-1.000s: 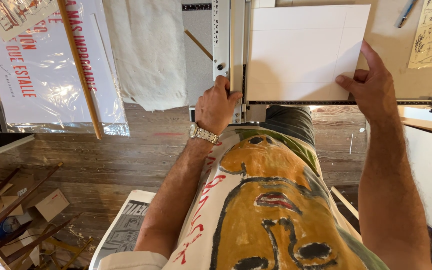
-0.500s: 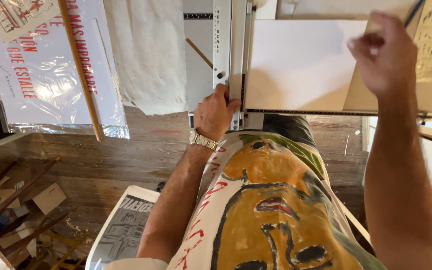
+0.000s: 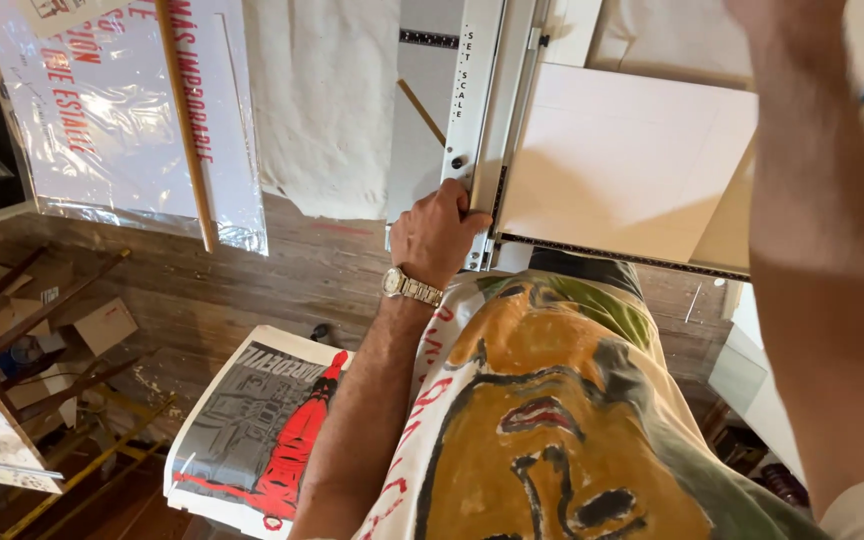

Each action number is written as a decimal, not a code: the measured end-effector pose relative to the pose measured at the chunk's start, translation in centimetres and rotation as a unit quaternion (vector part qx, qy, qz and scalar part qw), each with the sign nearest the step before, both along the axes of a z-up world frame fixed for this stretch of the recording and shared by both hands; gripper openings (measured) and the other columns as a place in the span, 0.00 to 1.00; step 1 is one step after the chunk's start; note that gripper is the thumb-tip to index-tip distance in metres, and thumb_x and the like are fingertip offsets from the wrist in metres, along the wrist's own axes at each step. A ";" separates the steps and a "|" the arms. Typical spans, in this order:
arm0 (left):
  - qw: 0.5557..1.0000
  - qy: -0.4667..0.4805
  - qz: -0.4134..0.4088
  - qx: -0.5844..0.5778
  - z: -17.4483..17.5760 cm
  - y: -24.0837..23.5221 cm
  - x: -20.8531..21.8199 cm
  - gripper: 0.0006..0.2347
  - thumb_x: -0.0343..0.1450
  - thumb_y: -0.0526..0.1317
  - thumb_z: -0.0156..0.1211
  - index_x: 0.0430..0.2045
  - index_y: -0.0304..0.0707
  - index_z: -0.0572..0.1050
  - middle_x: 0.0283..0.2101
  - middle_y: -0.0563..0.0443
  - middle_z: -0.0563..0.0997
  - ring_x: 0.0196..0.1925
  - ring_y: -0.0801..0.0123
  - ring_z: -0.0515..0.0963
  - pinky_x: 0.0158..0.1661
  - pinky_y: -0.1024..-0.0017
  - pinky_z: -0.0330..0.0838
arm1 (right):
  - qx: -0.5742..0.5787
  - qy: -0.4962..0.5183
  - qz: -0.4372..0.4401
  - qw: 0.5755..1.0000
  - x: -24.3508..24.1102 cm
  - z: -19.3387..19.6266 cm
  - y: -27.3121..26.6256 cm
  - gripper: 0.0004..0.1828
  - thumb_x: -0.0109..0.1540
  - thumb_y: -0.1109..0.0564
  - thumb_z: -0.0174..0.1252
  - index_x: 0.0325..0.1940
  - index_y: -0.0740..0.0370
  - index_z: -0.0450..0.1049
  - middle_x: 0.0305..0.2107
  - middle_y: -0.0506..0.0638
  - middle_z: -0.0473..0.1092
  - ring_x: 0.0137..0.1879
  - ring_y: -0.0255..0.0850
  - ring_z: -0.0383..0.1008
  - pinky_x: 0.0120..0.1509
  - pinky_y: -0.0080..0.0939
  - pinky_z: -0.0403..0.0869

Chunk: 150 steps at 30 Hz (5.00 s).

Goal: Cutting a rectangular window in a matboard using a professional mat cutter

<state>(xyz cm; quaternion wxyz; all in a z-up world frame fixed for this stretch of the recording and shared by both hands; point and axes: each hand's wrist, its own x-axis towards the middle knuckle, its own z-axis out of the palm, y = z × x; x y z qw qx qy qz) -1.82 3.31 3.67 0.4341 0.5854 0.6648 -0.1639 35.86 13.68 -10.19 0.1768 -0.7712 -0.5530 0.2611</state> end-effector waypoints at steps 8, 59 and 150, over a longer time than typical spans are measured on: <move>0.994 0.010 -0.103 -0.023 -1.0 1.4 -0.5 0.16 0.70 0.57 0.62 0.34 0.44 0.74 0.36 0.43 0.85 0.39 0.44 0.83 0.37 0.51 0.73 | -0.148 0.140 0.008 0.979 -17.7 16.6 -7.7 0.34 0.65 0.63 0.68 0.70 0.68 0.57 0.41 0.72 0.76 0.35 0.54 0.82 0.31 0.43 0.84; 0.917 -0.197 -0.317 0.138 -5.1 1.5 -3.3 0.41 0.73 0.52 0.71 0.75 0.59 0.44 0.17 0.49 0.79 0.20 0.52 0.81 0.32 0.50 0.82 | -0.178 0.139 -0.175 0.958 -25.0 14.7 -24.3 0.13 0.68 0.52 0.60 0.55 0.58 0.75 0.33 0.50 0.80 0.36 0.41 0.80 0.44 0.47 0.77; 0.974 -0.189 -0.059 0.114 -5.6 3.2 -2.3 0.11 0.71 0.46 0.66 0.23 0.44 0.72 0.18 0.58 0.81 0.19 0.65 0.78 0.27 0.64 0.70 | 0.034 0.251 -0.394 0.883 -6.8 7.1 -19.5 0.12 0.71 0.53 0.69 0.54 0.57 0.76 0.38 0.44 0.76 0.43 0.28 0.73 0.50 0.30 0.72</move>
